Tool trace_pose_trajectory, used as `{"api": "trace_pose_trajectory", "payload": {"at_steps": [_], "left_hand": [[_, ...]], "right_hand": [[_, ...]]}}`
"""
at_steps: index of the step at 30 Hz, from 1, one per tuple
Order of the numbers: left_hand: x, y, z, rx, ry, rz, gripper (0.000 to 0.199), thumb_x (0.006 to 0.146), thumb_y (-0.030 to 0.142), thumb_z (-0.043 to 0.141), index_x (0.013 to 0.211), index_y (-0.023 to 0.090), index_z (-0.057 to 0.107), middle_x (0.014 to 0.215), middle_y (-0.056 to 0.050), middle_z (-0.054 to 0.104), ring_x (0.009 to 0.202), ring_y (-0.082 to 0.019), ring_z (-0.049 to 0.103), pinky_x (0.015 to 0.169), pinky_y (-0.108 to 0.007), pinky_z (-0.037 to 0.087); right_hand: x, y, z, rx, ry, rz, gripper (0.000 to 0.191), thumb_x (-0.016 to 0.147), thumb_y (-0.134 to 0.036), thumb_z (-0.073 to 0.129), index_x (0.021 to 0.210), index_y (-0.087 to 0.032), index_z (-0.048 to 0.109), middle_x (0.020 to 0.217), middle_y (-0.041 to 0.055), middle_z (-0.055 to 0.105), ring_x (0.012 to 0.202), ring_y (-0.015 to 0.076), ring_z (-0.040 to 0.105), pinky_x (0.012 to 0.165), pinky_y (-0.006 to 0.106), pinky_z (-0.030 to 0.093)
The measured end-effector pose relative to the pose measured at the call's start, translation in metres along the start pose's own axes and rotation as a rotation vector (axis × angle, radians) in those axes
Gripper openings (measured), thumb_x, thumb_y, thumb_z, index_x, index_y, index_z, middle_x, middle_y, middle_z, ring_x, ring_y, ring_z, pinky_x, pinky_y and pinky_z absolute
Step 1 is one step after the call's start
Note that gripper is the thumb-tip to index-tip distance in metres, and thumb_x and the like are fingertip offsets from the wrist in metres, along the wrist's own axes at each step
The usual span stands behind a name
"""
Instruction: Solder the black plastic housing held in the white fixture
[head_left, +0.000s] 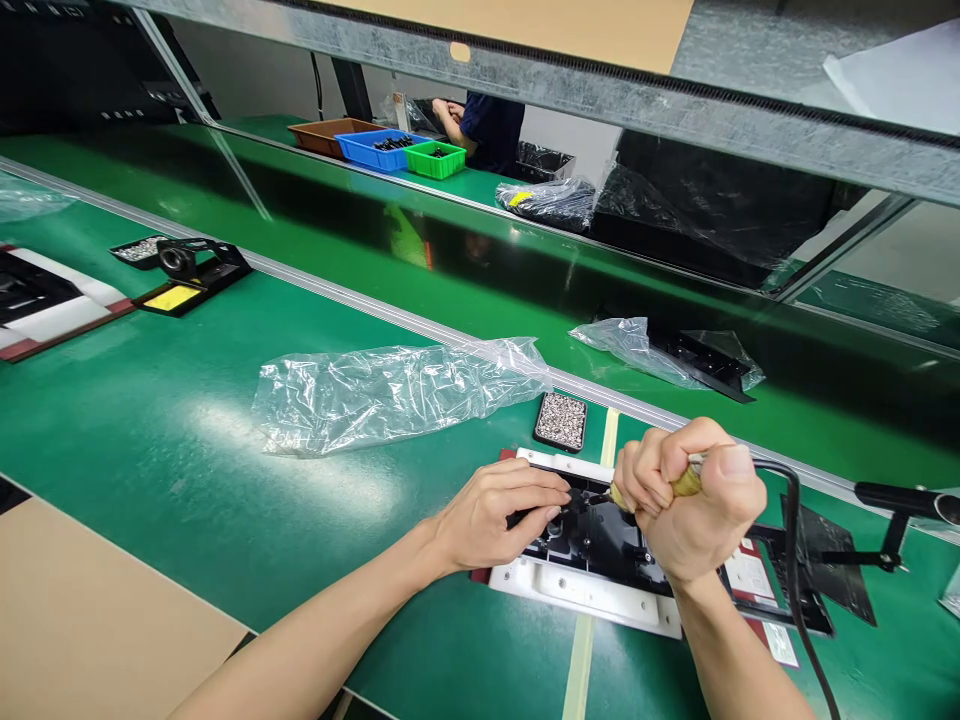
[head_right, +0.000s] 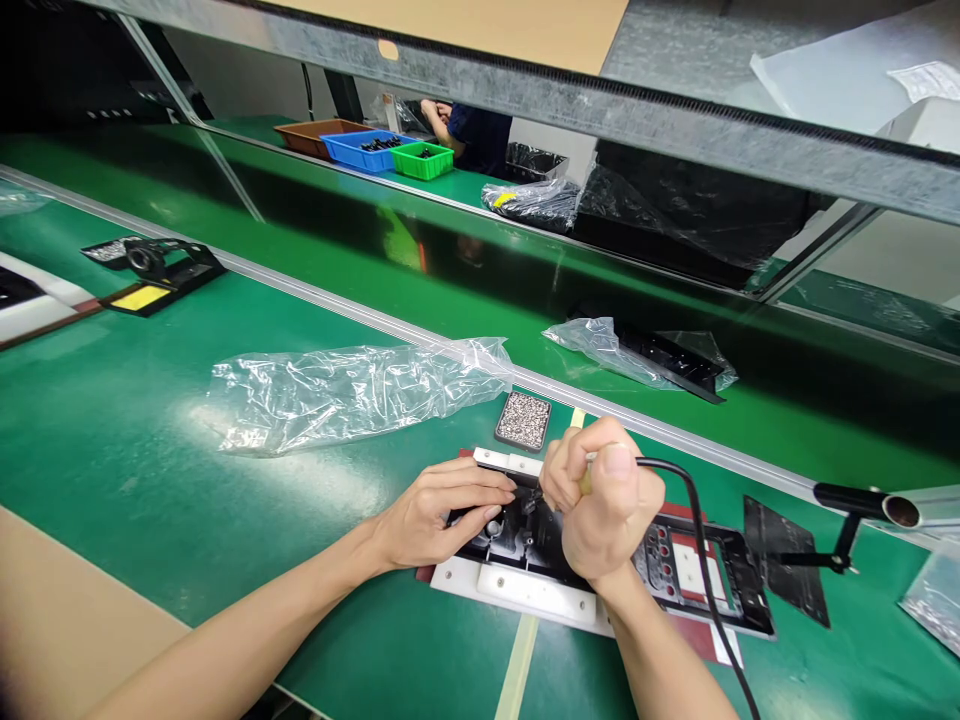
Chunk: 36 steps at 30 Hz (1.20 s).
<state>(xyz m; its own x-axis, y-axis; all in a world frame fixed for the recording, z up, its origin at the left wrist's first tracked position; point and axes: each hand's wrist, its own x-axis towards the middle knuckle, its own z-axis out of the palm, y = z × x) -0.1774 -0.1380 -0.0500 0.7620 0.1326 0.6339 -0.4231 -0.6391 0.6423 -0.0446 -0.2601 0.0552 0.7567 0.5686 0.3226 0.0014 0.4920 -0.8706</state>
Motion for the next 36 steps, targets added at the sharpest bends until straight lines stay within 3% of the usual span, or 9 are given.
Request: {"api": "trace_pose_trajectory", "payload": {"at_steps": [36], "left_hand": [[0.0002,0.0003,0.0005,0.005,0.003,-0.004,0.018,0.103,0.012,0.063,0.114,0.014,0.077,0.115,-0.009,0.081,0.104,-0.021,0.078,0.092,-0.035,0.062]], "right_hand": [[0.0005,-0.0012,-0.0016,-0.029,-0.04,-0.021,0.051,0.095,-0.054,0.068,0.062,-0.021,0.048,0.045,-0.0065,0.031,0.038,0.0082,0.026,0.034,0.02,0.028]]}}
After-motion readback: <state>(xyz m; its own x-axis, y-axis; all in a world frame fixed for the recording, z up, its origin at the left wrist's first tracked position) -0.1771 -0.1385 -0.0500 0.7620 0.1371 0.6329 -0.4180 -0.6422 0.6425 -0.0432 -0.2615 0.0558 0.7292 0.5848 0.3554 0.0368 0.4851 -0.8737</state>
